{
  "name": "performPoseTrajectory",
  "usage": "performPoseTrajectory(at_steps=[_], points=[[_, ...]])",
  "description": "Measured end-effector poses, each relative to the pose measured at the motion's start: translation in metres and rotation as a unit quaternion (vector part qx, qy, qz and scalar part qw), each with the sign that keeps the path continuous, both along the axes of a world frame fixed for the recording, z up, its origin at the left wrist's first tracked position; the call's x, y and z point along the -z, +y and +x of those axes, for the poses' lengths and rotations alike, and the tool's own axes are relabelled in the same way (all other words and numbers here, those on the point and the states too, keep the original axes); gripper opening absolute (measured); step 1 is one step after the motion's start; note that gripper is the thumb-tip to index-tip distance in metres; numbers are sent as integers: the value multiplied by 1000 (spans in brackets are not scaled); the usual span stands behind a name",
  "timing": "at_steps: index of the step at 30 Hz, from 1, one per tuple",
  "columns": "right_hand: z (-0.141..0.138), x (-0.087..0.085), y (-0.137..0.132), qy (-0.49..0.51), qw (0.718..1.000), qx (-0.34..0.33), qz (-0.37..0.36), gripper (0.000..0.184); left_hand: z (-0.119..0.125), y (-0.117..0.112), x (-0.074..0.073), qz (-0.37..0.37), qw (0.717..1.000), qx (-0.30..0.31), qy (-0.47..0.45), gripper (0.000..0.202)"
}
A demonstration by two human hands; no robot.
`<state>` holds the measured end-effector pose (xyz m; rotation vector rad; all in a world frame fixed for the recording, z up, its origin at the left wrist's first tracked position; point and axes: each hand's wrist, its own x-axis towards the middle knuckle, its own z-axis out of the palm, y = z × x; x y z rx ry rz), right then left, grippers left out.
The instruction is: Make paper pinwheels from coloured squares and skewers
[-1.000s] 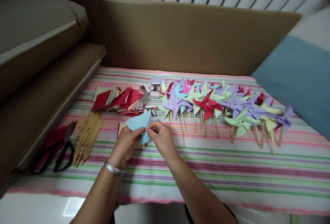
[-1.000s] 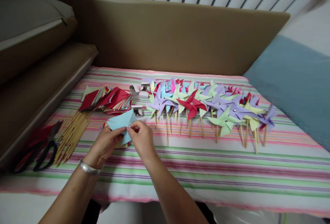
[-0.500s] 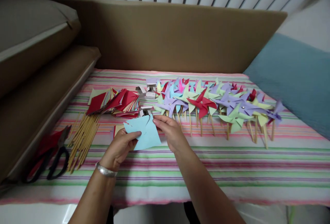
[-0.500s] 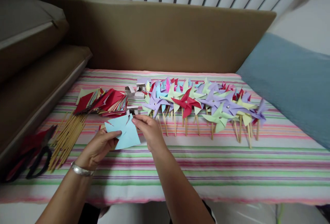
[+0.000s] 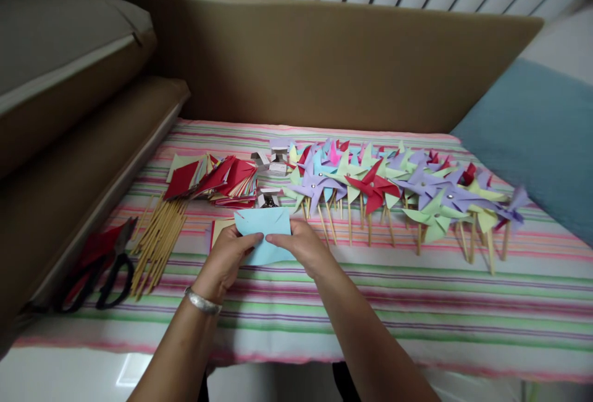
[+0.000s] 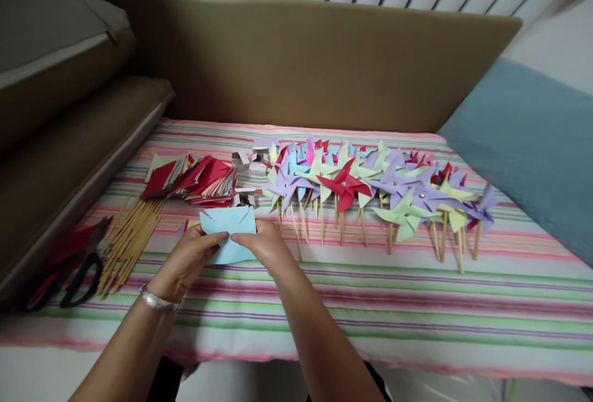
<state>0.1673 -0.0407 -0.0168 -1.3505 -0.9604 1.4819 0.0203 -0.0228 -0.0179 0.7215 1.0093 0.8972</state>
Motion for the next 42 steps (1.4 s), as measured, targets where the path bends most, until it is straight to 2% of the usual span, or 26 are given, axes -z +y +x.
performPoseTrajectory(at_steps=[8, 15, 20, 23, 26, 30, 33, 36, 42], points=[[-3, -2, -1, 126, 991, 37, 10, 22, 0, -3, -13, -17, 1000, 23, 8, 24], [-12, -1, -3, 142, 987, 72, 15, 26, 3, -5, -12, -16, 999, -4, 27, 26], [-11, -1, -2, 78, 996, 48, 24, 25, 0, -1, -12, -24, 999, -23, 20, 29], [-9, -6, -3, -63, 992, 86, 69, 24, -8, 5, -10, -15, 998, -66, 6, 26], [-11, -11, -8, -234, 951, 111, 170, 22, -18, 11, -9, -15, 994, -104, 0, 24], [-20, -12, -15, -372, 860, 50, 346, 20, -28, 15, -11, -7, 994, -112, 3, 25], [-24, -7, -17, -436, 800, 6, 412, 28, -32, 15, -14, -12, 994, -108, -3, 22], [-26, -3, -18, -454, 784, -25, 423, 31, -35, 15, -16, -14, 994, -110, -11, 21], [-26, -5, -16, -437, 801, -8, 409, 14, -32, 15, -15, -3, 997, -76, 6, 24]])
